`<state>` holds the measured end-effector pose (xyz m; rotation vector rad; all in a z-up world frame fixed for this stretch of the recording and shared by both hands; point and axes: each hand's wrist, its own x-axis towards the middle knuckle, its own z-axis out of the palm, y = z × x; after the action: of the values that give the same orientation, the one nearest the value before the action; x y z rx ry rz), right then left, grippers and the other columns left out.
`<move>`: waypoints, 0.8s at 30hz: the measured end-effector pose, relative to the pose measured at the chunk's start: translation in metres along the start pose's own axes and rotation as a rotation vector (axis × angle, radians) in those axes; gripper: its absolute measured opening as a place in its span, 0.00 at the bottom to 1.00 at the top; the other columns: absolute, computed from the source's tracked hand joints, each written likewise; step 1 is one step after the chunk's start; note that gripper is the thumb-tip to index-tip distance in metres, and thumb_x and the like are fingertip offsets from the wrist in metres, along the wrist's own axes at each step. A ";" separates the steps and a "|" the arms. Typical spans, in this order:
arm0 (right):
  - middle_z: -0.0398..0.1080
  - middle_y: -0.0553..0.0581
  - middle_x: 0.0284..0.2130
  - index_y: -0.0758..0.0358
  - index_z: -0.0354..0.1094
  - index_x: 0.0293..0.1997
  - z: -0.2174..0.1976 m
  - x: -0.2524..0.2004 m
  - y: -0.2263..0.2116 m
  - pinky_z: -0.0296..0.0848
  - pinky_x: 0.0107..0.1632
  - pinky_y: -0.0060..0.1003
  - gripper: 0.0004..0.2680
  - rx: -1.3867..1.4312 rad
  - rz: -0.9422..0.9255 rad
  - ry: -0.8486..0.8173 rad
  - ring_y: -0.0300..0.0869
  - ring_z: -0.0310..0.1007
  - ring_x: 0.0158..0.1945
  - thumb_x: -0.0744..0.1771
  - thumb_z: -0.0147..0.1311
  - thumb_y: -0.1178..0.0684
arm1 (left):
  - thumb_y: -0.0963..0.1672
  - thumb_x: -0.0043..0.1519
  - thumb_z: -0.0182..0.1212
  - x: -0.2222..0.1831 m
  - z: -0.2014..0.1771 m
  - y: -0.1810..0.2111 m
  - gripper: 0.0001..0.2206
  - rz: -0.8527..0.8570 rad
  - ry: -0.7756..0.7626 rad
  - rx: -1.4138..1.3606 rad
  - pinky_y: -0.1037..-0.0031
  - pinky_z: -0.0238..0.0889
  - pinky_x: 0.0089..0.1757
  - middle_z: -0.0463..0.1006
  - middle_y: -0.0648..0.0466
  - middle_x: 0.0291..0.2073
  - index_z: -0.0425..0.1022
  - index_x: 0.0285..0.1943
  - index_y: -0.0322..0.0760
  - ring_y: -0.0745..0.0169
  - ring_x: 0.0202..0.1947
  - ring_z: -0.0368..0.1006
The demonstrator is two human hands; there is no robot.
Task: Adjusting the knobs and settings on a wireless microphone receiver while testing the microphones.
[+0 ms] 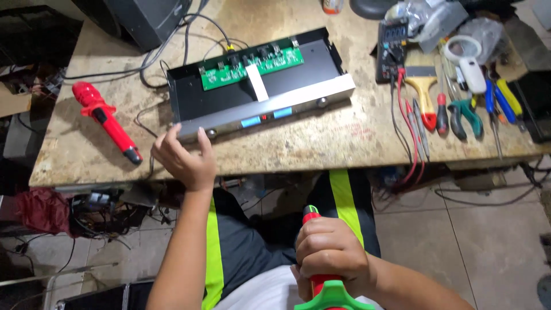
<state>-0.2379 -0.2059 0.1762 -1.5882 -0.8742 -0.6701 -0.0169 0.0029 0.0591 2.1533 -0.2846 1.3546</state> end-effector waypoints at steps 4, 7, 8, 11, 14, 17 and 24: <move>0.63 0.55 0.20 0.63 0.61 0.30 -0.006 0.026 0.035 0.66 0.27 0.37 0.05 -0.007 0.011 0.011 0.46 0.59 0.20 0.64 0.55 0.64 | 0.47 0.68 0.60 0.001 0.006 -0.002 0.20 0.067 -0.041 0.077 0.44 0.56 0.54 0.68 0.35 0.52 0.65 0.60 0.24 0.34 0.53 0.63; 0.62 0.55 0.20 0.63 0.62 0.30 -0.011 0.047 0.064 0.67 0.26 0.36 0.04 0.003 0.006 0.016 0.45 0.59 0.19 0.64 0.54 0.63 | 0.47 0.68 0.59 0.003 0.007 0.000 0.21 -0.003 -0.087 0.091 0.45 0.57 0.56 0.66 0.34 0.54 0.65 0.61 0.24 0.34 0.55 0.62; 0.61 0.55 0.20 0.63 0.62 0.30 -0.012 0.054 0.074 0.67 0.26 0.35 0.05 0.005 0.003 0.018 0.45 0.59 0.19 0.63 0.54 0.64 | 0.47 0.68 0.60 0.005 0.008 0.000 0.21 -0.059 -0.106 0.085 0.46 0.57 0.56 0.66 0.33 0.54 0.66 0.61 0.24 0.33 0.56 0.62; 0.60 0.54 0.19 0.62 0.60 0.28 -0.011 0.073 0.103 0.68 0.25 0.33 0.05 -0.009 0.011 0.072 0.43 0.59 0.18 0.64 0.53 0.61 | 0.48 0.67 0.59 0.002 0.009 -0.006 0.22 -0.123 -0.218 0.090 0.45 0.55 0.59 0.61 0.34 0.58 0.67 0.63 0.27 0.30 0.59 0.60; 0.60 0.53 0.17 0.61 0.60 0.28 -0.013 0.092 0.130 0.64 0.25 0.33 0.06 0.006 0.021 0.115 0.42 0.58 0.17 0.64 0.53 0.61 | 0.48 0.66 0.59 0.004 0.010 -0.007 0.24 -0.138 -0.282 0.101 0.44 0.55 0.62 0.58 0.34 0.60 0.66 0.65 0.25 0.29 0.62 0.59; 0.62 0.54 0.17 0.62 0.60 0.27 -0.020 0.111 0.154 0.65 0.25 0.35 0.06 0.035 0.052 0.067 0.43 0.60 0.18 0.65 0.53 0.61 | 0.50 0.67 0.53 -0.003 0.014 -0.012 0.26 -0.163 -0.343 0.121 0.41 0.57 0.62 0.55 0.33 0.63 0.62 0.68 0.26 0.29 0.65 0.55; 0.63 0.53 0.19 0.62 0.61 0.27 -0.031 0.137 0.182 0.63 0.25 0.37 0.07 0.059 0.062 0.017 0.43 0.63 0.19 0.65 0.54 0.62 | 0.51 0.68 0.50 0.003 0.013 -0.009 0.25 -0.180 -0.370 0.109 0.39 0.53 0.65 0.56 0.34 0.63 0.63 0.66 0.25 0.26 0.67 0.54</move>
<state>-0.0095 -0.2259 0.1914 -1.5490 -0.8215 -0.6078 -0.0019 0.0033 0.0543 2.4501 -0.1554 0.8867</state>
